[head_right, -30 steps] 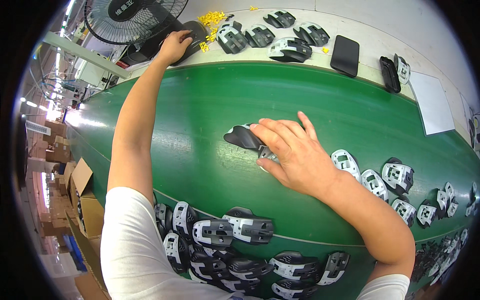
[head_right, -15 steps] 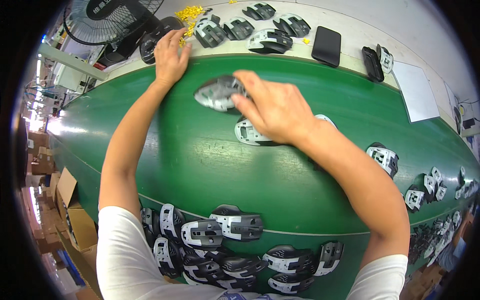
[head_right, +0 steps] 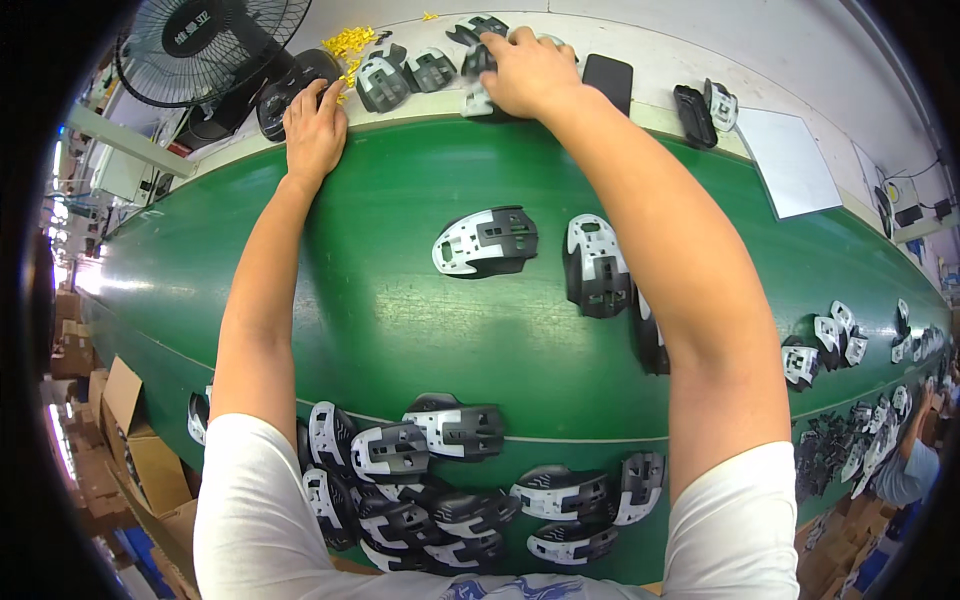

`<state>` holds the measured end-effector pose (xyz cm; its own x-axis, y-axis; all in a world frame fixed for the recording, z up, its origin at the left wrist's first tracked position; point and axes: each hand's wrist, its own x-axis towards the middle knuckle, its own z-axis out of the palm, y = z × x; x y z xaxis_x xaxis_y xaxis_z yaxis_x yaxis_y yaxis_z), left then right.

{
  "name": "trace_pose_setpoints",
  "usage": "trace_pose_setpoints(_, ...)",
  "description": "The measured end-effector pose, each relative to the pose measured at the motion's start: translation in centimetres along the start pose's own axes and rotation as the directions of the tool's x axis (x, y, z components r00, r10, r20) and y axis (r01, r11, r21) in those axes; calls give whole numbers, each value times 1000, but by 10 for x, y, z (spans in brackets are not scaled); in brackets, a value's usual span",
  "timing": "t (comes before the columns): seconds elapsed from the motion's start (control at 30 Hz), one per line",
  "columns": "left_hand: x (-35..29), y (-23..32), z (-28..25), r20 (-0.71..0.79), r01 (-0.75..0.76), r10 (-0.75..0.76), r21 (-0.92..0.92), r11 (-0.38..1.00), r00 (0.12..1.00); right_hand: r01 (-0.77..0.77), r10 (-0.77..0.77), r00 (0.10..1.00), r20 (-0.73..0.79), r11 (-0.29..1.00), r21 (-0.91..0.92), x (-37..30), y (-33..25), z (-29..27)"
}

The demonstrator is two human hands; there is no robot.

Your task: The person assembles computer mouse casings by fitting small plastic components inside the shells by hand, and arranges the mouse casings along the conveyor belt.

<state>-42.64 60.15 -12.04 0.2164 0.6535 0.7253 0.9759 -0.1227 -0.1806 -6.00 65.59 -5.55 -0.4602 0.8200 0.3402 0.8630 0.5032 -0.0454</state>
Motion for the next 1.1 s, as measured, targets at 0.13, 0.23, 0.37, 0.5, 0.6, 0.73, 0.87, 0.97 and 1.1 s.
trace_pose_setpoints(0.13, -2, 1, -20, -31, -75, 82, 172, 982, 996, 16, -15, 1000, -6, 982, 186, -79, -2, -43)
trace_pose_setpoints(0.23, -10, 31, -35, -118, 110, -104, 46, 993, 988, 165, -209, 968, 141, 948, 272, -188, -10, -101)
trace_pose_setpoints(0.37, 2, 101, -76, 343, 196, 19, -580, 791, 939, 200, -346, 907, 242, 857, 475, -325, -30, -195)
trace_pose_setpoints(0.5, 14, 180, -152, 715, 200, 334, -550, 811, 614, 5, -164, 962, 216, 808, 589, -427, -40, -233)
trace_pose_setpoints(0.6, -6, 192, -165, 779, 257, 230, -446, 858, 583, -32, -56, 990, 128, 799, 601, -492, -52, -242)
trace_pose_setpoints(0.73, -29, 208, -191, 794, 328, 106, -364, 872, 599, -71, 2, 991, 133, 855, 513, -562, -66, -249)
trace_pose_setpoints(0.87, -51, 207, -215, 791, 199, 51, -216, 956, 609, -129, 63, 978, 198, 931, 341, -609, -74, -240)
trace_pose_setpoints(0.97, -56, 219, -240, 741, 406, -193, -116, 906, 643, -131, 97, 987, 129, 947, 293, -635, -71, -221)
trace_pose_setpoints(1.1, -57, 228, -294, 568, 658, -440, -257, 708, 696, -44, 49, 999, -6, 942, 332, -642, -66, -209)
